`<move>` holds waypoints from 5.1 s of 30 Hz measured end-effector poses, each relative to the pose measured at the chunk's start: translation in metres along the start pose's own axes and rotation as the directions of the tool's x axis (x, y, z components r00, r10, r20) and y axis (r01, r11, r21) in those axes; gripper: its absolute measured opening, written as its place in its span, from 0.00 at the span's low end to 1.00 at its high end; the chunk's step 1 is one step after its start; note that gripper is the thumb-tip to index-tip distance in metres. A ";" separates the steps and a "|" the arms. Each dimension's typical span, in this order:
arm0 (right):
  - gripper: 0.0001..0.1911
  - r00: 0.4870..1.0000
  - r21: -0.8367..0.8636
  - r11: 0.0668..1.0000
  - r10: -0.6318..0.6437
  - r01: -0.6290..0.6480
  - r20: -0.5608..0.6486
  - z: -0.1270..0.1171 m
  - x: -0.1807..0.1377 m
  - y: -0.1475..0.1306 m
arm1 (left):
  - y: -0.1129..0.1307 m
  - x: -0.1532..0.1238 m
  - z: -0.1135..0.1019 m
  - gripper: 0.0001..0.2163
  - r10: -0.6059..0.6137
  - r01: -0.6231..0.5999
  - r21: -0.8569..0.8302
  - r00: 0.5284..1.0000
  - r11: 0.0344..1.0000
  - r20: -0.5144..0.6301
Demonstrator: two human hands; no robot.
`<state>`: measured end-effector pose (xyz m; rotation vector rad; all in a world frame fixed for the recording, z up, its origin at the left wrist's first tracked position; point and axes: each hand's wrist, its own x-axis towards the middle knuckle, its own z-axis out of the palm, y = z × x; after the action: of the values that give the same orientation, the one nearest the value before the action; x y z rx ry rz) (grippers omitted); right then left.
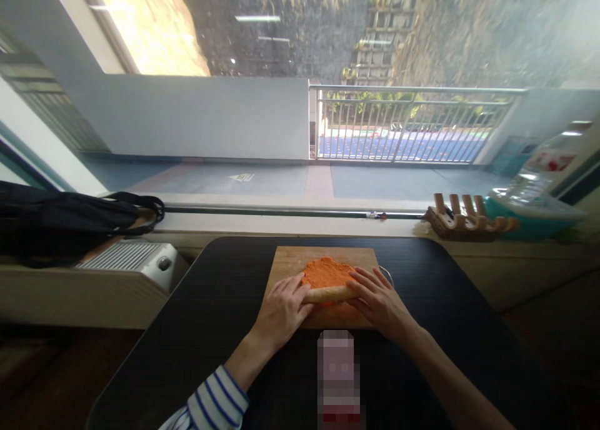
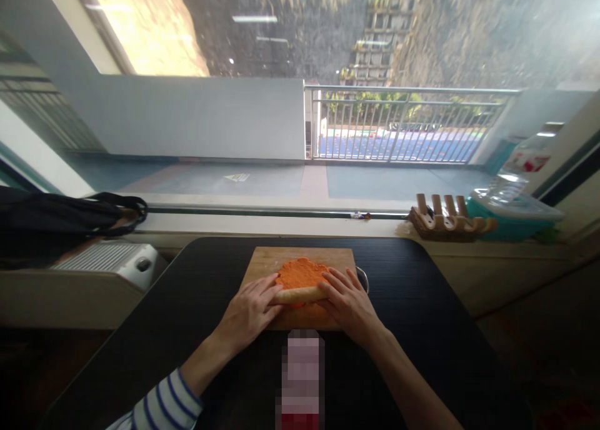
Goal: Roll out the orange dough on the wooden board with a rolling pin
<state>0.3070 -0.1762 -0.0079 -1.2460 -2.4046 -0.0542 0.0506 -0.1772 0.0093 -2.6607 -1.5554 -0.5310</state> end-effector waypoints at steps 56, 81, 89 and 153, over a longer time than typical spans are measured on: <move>0.25 0.931 -0.153 0.962 0.259 -0.225 0.259 0.008 0.069 0.021 | 0.028 0.004 0.033 0.30 -0.069 0.089 0.123 0.986 0.988 -0.153; 0.26 0.931 -0.202 0.947 0.291 -0.249 0.218 0.010 0.071 0.017 | 0.025 0.002 0.035 0.30 -0.056 0.076 0.134 0.987 0.988 -0.150; 0.25 0.936 -0.206 0.945 0.295 -0.256 0.192 0.021 0.095 0.016 | 0.007 0.013 0.034 0.33 -0.120 0.135 0.103 0.982 0.985 -0.143; 0.21 0.922 -0.195 0.927 0.353 -0.321 0.159 0.021 0.109 0.005 | -0.004 0.014 0.029 0.29 -0.233 0.255 0.136 0.959 0.957 -0.162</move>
<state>0.2492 -0.0845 0.0150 -1.8055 -2.3406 -0.0310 0.0616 -0.1575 -0.0149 -2.2769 -1.8116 -0.5689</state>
